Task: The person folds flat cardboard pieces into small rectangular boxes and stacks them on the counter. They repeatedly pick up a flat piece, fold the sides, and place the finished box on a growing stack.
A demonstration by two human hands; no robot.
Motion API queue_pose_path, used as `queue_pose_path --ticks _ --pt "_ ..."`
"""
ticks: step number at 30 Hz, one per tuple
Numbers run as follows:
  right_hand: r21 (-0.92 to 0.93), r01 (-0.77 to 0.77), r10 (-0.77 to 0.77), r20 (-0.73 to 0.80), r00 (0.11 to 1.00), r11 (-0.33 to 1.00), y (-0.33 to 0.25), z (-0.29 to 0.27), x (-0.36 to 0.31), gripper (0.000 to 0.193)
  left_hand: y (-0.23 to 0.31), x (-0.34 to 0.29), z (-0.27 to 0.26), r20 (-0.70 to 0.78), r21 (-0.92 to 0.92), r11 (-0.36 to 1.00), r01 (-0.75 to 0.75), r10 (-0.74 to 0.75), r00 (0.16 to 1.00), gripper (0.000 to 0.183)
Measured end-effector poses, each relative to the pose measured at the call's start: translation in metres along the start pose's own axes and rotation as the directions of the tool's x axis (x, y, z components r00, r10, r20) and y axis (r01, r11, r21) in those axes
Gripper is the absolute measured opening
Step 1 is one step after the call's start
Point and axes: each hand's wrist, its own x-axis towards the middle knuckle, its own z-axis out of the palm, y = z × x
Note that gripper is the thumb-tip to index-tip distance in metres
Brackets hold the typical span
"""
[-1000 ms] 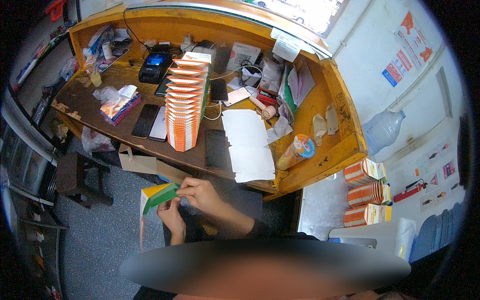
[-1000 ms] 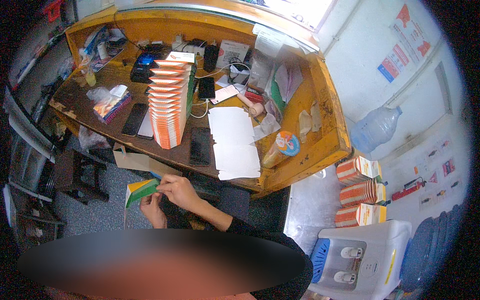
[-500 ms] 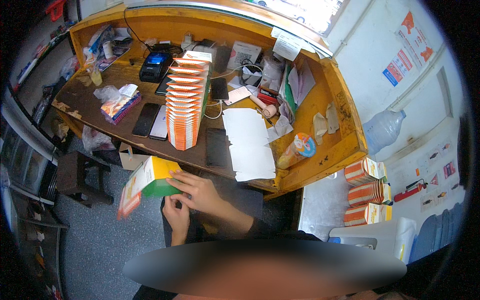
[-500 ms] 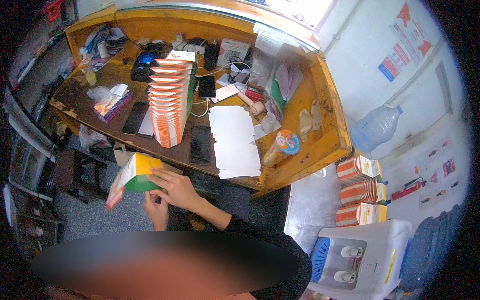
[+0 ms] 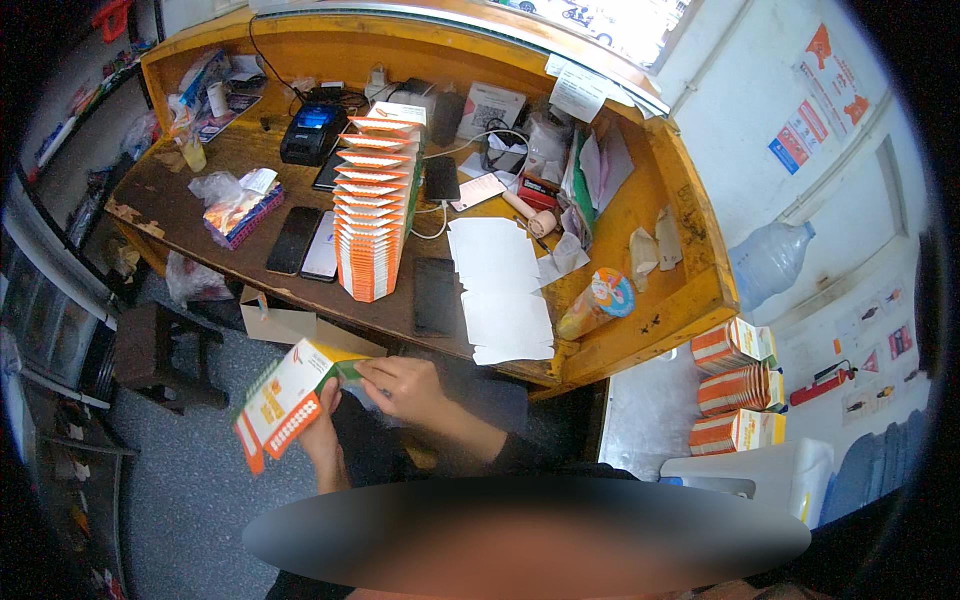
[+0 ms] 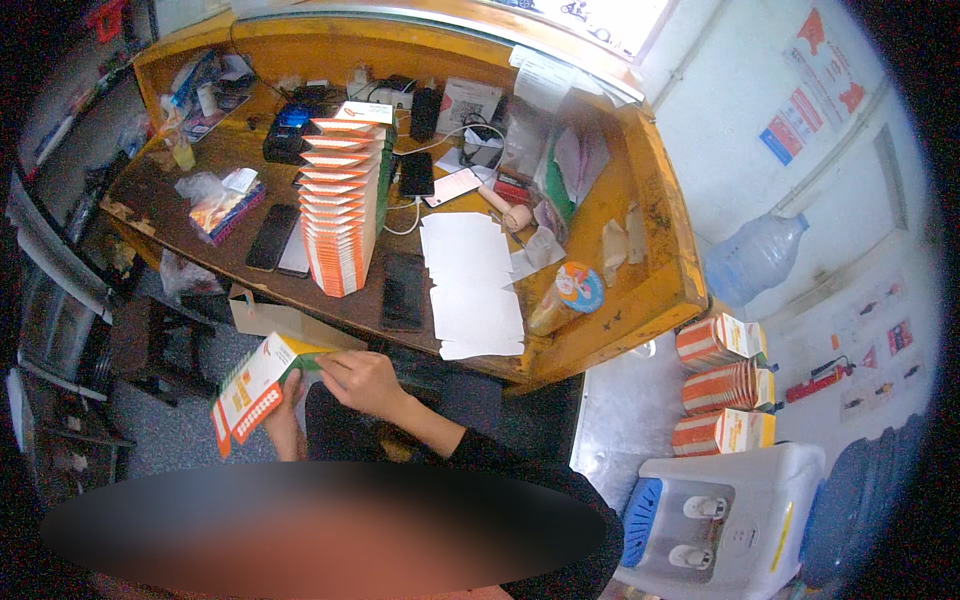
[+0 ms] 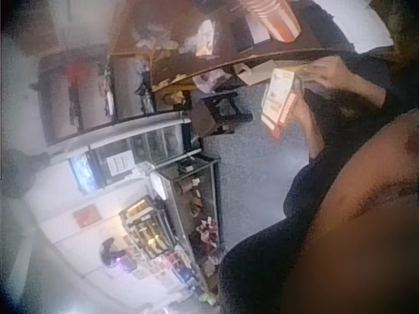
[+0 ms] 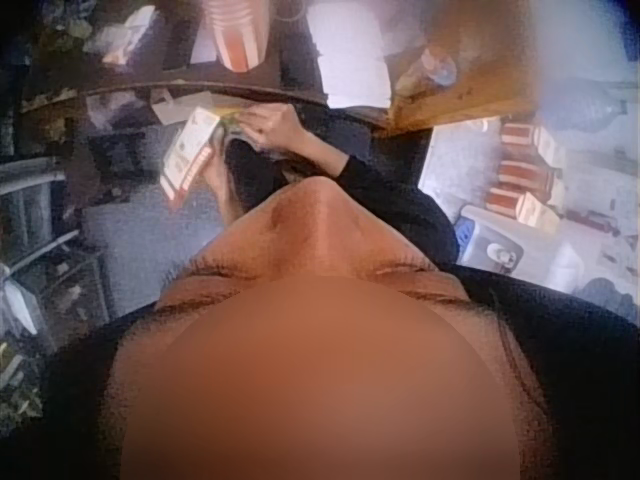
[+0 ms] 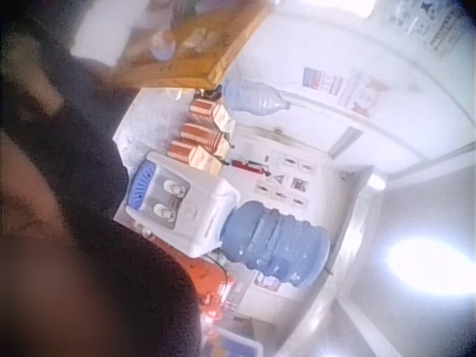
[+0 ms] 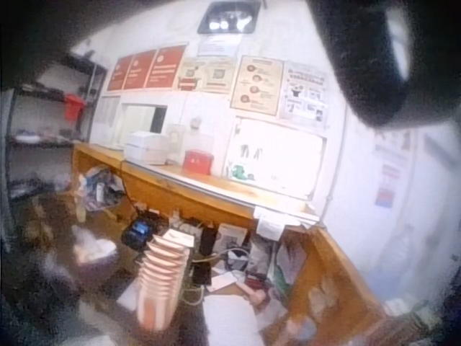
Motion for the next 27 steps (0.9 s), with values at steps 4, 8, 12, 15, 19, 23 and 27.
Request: queue_pose_path --ticks 4,8,12,15,19,23,27 --pt "0.134 -0.066 0.076 -0.071 0.995 0.989 0.000 -0.003 0.010 0.015 -0.008 -0.002 -0.009 0.119 0.294 0.868 -0.400 0.382 0.916 0.038" --pt "0.226 -0.073 0.090 -0.065 0.994 0.971 -0.009 -0.012 0.016 0.015 -0.013 -0.003 -0.018 0.302 0.477 0.703 -0.527 0.432 0.850 0.036" --pt "0.236 -0.054 0.061 -0.024 0.998 0.970 -0.018 -0.020 0.017 0.016 -0.016 0.000 -0.023 0.347 0.523 0.678 -0.516 0.383 0.856 0.034" --pt "0.167 0.027 -0.013 -0.082 0.997 0.986 -0.021 -0.018 0.019 0.016 -0.019 0.002 -0.025 0.336 0.525 0.710 -0.470 0.335 0.880 0.033" --pt "0.127 0.076 -0.066 -0.081 0.994 0.989 -0.024 -0.016 0.017 0.016 -0.027 0.000 -0.030 0.334 0.523 0.740 -0.424 0.279 0.900 0.031" --pt "0.091 0.117 -0.116 -0.019 0.993 0.989 -0.027 -0.018 0.013 0.021 -0.034 -0.005 -0.030 0.267 0.475 0.806 -0.353 0.250 0.931 0.029" --pt "0.045 0.138 -0.140 0.034 0.990 0.989 -0.031 -0.018 0.014 0.032 -0.023 -0.012 -0.013 0.097 0.229 0.934 -0.273 0.257 0.962 0.028"
